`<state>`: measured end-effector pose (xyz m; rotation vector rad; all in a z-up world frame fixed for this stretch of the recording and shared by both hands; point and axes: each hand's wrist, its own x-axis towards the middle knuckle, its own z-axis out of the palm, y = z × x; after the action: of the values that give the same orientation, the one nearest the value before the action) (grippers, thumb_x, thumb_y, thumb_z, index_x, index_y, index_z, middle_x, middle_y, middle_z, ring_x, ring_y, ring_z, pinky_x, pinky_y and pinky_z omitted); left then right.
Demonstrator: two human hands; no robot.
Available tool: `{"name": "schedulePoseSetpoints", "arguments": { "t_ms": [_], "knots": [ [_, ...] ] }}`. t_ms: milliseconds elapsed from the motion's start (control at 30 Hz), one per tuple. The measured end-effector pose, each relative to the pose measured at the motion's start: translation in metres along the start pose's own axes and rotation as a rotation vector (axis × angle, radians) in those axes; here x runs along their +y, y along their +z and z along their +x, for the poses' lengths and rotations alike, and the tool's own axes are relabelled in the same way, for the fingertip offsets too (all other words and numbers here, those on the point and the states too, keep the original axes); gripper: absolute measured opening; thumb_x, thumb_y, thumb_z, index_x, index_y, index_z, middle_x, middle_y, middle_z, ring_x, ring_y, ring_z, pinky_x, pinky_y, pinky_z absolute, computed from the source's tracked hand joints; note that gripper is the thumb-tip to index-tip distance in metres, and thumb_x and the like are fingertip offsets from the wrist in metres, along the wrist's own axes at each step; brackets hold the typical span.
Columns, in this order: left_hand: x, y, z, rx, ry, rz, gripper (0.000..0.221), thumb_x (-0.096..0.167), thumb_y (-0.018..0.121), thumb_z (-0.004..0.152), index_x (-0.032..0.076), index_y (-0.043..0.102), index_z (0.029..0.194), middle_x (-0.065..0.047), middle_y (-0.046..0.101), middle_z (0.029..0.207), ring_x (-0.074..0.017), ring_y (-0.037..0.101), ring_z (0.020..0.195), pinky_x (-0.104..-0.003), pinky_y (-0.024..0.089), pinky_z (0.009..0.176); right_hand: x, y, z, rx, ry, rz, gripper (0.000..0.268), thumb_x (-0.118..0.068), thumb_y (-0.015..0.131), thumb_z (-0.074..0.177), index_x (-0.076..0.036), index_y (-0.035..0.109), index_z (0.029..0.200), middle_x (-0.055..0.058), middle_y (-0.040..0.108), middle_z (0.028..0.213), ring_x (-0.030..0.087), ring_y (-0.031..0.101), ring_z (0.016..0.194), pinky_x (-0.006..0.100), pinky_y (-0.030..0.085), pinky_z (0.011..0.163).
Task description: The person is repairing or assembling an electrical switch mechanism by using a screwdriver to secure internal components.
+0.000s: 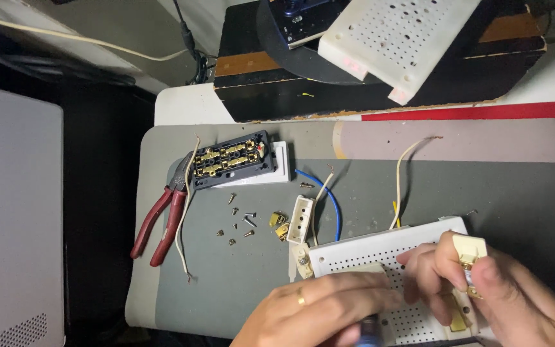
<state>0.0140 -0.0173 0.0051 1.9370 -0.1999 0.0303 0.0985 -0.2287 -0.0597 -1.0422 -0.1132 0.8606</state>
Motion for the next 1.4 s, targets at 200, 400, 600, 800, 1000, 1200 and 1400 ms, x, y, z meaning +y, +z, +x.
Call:
{"name": "schedulePoseSetpoints", "arguments": {
  "t_ms": [200,400,600,800,1000,1200,1400],
  "knots": [
    [-0.005,0.008,-0.004,0.134,-0.178,-0.004,0.030,0.032,0.064,0.088,0.004,0.065,0.098,-0.006,0.057,0.083,-0.0190,0.058,0.071,-0.029,0.049,0.065,-0.004,0.014,0.007,-0.053,-0.091,0.085,0.046,-0.040,0.054,0.101,-0.004,0.042,0.076,0.014,0.047,0.056,0.034,0.053,0.067,0.042,0.040,0.066],
    [-0.003,0.011,0.001,0.115,0.036,-0.003,0.023,0.021,0.059,0.095,-0.001,0.060,0.103,-0.017,0.062,0.107,-0.0265,0.066,0.105,-0.034,0.053,0.091,-0.001,0.002,0.001,0.000,-0.012,-0.019,0.048,-0.046,0.051,0.099,-0.004,0.045,0.077,0.018,0.053,0.060,0.029,0.050,0.061,0.039,0.036,0.057],
    [-0.006,0.013,-0.002,0.205,0.170,0.232,0.017,0.025,0.055,0.103,0.014,0.052,0.116,-0.012,0.065,0.114,-0.0306,0.068,0.110,-0.040,0.060,0.095,-0.003,-0.003,0.003,-0.057,-0.028,-0.103,0.053,-0.052,0.050,0.100,-0.006,0.045,0.074,0.014,0.055,0.056,0.031,0.061,0.073,0.039,0.041,0.068],
    [-0.010,0.013,-0.009,0.183,0.240,0.380,0.019,0.014,0.060,0.107,0.024,0.056,0.122,-0.007,0.067,0.106,-0.0277,0.063,0.099,-0.039,0.054,0.085,0.006,-0.007,-0.006,0.050,-0.015,-0.053,0.049,-0.048,0.055,0.099,-0.005,0.046,0.075,0.016,0.052,0.057,0.033,0.063,0.073,0.041,0.043,0.070],
    [-0.009,0.015,-0.021,0.251,0.231,0.462,0.027,0.024,0.041,0.108,0.034,0.055,0.129,-0.001,0.047,0.099,-0.0234,0.052,0.097,-0.034,0.055,0.082,0.011,-0.012,-0.012,0.090,0.021,-0.147,0.052,-0.055,0.052,0.098,-0.009,0.042,0.077,0.013,0.050,0.056,0.027,0.050,0.053,0.042,0.038,0.068],
    [0.002,0.010,-0.022,0.247,0.199,0.539,0.030,0.018,0.043,0.107,0.035,0.059,0.126,0.000,0.049,0.101,-0.0207,0.049,0.094,-0.033,0.052,0.079,0.012,-0.017,-0.001,-0.015,-0.064,-0.224,0.054,-0.059,0.051,0.100,-0.012,0.040,0.075,0.013,0.053,0.052,0.031,0.060,0.067,0.044,0.048,0.084],
    [-0.024,0.013,-0.026,0.254,0.287,0.484,0.025,0.013,0.057,0.112,0.030,0.058,0.130,-0.004,0.052,0.095,-0.0209,0.056,0.087,-0.032,0.053,0.074,0.000,-0.004,0.006,-0.080,-0.110,-0.235,0.050,-0.054,0.046,0.102,-0.012,0.040,0.076,0.008,0.047,0.053,0.025,0.055,0.057,0.046,0.047,0.096]
  ]
}}
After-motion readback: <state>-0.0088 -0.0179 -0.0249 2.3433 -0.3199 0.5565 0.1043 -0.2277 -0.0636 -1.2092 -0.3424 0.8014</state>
